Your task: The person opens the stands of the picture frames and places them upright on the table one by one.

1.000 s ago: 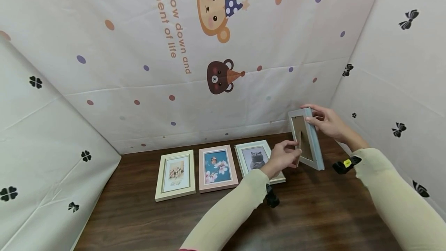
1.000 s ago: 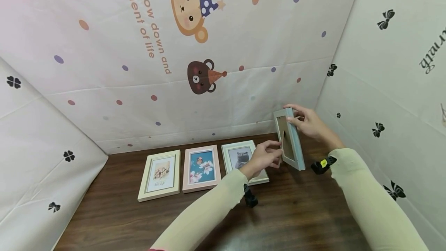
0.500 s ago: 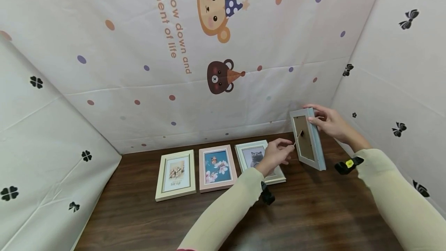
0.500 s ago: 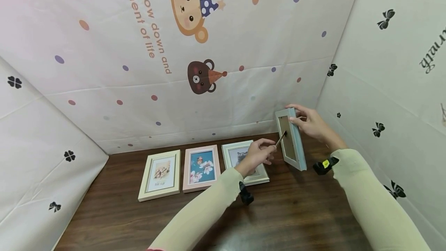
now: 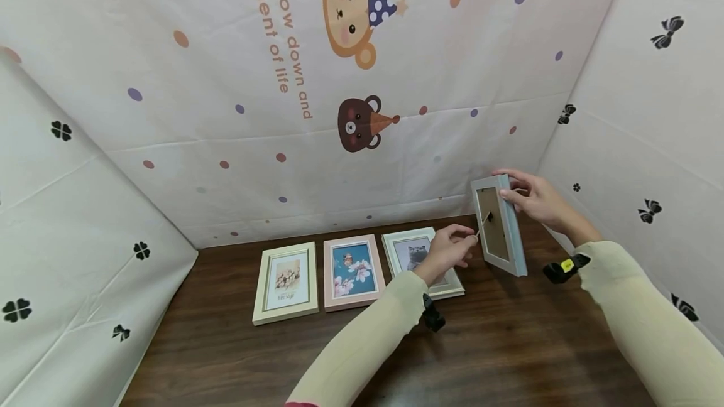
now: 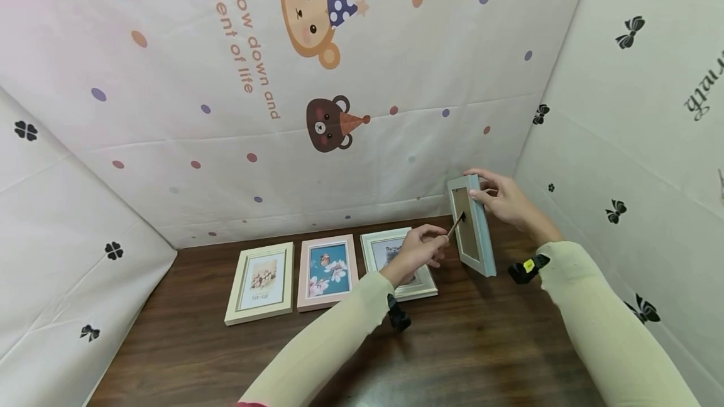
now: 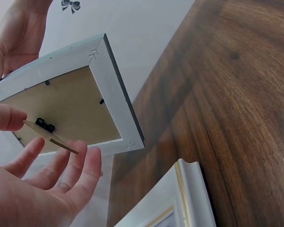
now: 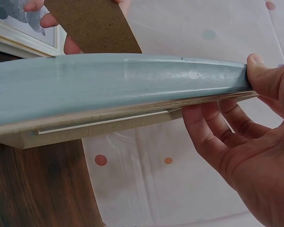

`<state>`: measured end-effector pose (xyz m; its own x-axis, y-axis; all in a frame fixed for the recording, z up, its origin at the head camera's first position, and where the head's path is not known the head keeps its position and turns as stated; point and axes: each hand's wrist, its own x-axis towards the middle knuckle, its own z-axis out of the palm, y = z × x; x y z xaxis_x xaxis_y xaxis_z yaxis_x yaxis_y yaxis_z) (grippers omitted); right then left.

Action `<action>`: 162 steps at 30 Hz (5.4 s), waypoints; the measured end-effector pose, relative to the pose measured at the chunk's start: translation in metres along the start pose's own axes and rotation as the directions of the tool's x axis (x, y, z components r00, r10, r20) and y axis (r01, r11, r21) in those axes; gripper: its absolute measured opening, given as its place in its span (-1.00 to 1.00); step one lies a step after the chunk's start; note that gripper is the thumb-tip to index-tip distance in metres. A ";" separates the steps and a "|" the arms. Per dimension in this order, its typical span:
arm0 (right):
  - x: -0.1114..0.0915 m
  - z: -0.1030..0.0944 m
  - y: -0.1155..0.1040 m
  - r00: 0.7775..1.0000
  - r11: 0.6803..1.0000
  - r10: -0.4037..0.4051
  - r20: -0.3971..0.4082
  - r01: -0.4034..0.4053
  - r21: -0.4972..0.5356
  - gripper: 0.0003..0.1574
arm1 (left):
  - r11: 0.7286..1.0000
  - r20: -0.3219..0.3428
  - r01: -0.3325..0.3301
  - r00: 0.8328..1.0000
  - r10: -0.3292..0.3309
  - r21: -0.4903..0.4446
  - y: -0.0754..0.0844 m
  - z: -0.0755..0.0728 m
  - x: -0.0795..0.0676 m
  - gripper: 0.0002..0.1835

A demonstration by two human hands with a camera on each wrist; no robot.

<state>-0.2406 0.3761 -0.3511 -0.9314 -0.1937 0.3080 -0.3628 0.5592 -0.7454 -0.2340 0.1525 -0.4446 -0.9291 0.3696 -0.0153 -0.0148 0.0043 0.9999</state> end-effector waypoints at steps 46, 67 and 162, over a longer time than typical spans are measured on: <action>0.009 0.030 -0.024 1.000 0.979 -0.026 0.009 0.027 -0.202 -0.38 | 0.923 -0.212 -0.065 0.965 0.155 0.380 0.033 0.053 -0.020 -0.61; -0.010 0.017 0.012 0.982 0.987 0.043 -0.182 -0.070 -0.146 -0.15 | 0.945 -0.221 -0.093 0.961 0.168 0.314 0.022 0.032 -0.005 -0.54; -0.037 0.040 0.103 0.932 0.920 0.251 -0.260 -0.313 -0.235 -0.40 | 0.926 -0.214 -0.009 0.972 0.096 0.377 -0.031 0.013 0.044 -0.69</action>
<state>-0.2445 0.4088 -0.4632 -0.9522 0.1693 0.2542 -0.0357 0.7648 -0.6433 -0.2697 0.1806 -0.4764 -0.9837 0.1607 0.0811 0.1338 0.3513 0.9267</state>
